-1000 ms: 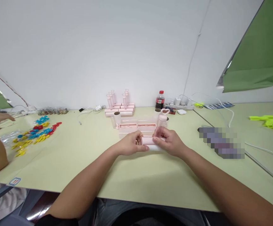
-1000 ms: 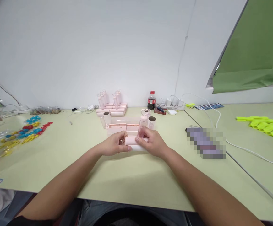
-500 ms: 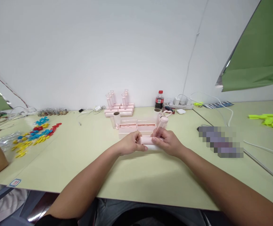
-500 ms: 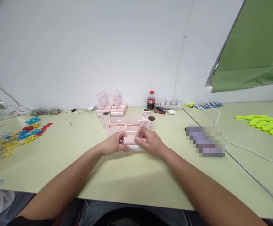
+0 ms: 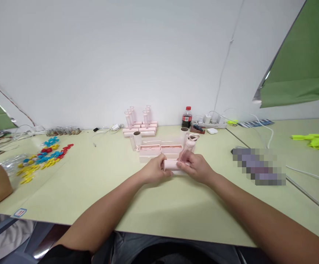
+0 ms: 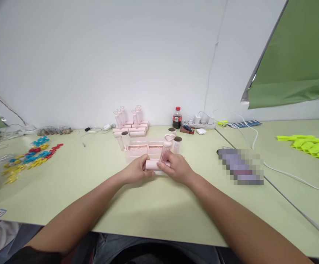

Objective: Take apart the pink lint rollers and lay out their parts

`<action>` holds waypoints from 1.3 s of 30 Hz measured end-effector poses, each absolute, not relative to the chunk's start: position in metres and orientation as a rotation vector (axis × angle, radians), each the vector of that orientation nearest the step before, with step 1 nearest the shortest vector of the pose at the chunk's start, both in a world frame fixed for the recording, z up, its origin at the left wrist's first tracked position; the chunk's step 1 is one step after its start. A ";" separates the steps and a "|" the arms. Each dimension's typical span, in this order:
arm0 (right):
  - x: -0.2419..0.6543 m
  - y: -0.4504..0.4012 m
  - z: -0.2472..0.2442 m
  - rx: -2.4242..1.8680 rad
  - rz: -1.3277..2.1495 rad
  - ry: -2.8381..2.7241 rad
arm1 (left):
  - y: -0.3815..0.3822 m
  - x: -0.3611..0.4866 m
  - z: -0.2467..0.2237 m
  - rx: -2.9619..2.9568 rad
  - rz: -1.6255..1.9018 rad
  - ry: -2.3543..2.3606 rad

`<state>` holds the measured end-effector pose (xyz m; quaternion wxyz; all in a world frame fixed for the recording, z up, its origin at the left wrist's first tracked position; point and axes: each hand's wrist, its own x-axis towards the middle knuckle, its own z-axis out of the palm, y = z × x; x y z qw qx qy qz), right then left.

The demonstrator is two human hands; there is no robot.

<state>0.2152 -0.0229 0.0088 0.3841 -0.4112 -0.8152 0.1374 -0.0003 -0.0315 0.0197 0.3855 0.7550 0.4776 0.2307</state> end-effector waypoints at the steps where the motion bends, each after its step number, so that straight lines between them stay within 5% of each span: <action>1: 0.215 -0.023 0.008 -1.034 0.371 -2.045 | -0.032 -0.001 0.022 1.928 0.597 1.225; 12: 0.209 -0.030 0.013 -0.837 0.817 -1.344 | -0.036 -0.001 0.020 1.935 0.570 1.012; 25: 0.200 -0.034 0.014 -0.761 0.854 -1.303 | -0.050 0.006 0.031 2.544 0.325 1.150; 39: 0.201 -0.029 0.012 -0.825 0.954 -1.331 | -0.048 -0.001 0.040 2.437 0.274 1.063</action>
